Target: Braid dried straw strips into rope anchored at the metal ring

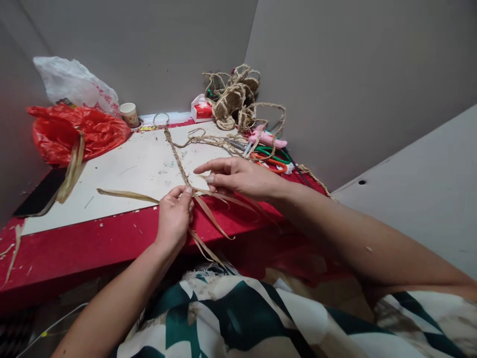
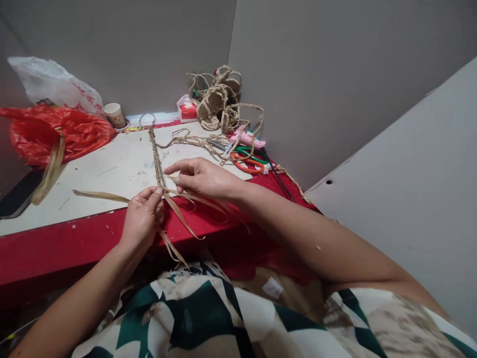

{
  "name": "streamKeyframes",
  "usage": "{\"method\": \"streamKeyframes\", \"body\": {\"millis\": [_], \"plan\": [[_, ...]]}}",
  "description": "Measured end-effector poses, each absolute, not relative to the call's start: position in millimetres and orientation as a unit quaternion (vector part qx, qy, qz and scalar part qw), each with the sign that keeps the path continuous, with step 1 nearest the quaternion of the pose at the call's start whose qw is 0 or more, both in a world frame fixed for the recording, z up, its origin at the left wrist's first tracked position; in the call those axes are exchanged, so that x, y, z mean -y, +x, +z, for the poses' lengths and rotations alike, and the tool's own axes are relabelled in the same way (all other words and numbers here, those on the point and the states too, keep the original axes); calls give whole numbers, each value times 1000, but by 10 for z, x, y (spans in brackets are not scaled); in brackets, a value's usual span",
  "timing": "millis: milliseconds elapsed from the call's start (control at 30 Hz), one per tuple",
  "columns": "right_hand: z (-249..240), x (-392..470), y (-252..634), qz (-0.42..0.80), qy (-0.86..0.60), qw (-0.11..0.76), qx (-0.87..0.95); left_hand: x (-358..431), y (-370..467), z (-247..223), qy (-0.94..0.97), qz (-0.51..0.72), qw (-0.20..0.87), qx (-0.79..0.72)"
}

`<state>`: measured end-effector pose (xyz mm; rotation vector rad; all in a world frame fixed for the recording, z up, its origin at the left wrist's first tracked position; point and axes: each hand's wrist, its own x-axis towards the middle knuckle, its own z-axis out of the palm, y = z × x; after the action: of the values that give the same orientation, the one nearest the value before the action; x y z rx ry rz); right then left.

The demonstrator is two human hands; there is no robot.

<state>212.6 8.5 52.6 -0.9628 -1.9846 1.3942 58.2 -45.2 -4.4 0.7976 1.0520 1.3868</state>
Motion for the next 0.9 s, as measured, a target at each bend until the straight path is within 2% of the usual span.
{"method": "streamKeyframes", "body": {"millis": [100, 267, 367, 533, 733, 900], "plan": [[534, -17, 2092, 536, -356, 274, 715, 449, 585, -42, 346, 588, 572, -455], [476, 42, 2044, 436, -375, 302, 760, 441, 595, -36, 339, 591, 571, -459], [402, 16, 2000, 402, -392, 280, 779, 442, 600, -28, 339, 592, 570, -457], [348, -68, 1948, 413, -441, 227, 763, 453, 597, -12, 345, 584, 572, -462], [319, -140, 1953, 429, -433, 233, 758, 448, 586, -23, 352, 577, 572, -464], [308, -192, 1953, 377, -427, 224, 791, 446, 592, -12, 354, 566, 574, -473]]}}
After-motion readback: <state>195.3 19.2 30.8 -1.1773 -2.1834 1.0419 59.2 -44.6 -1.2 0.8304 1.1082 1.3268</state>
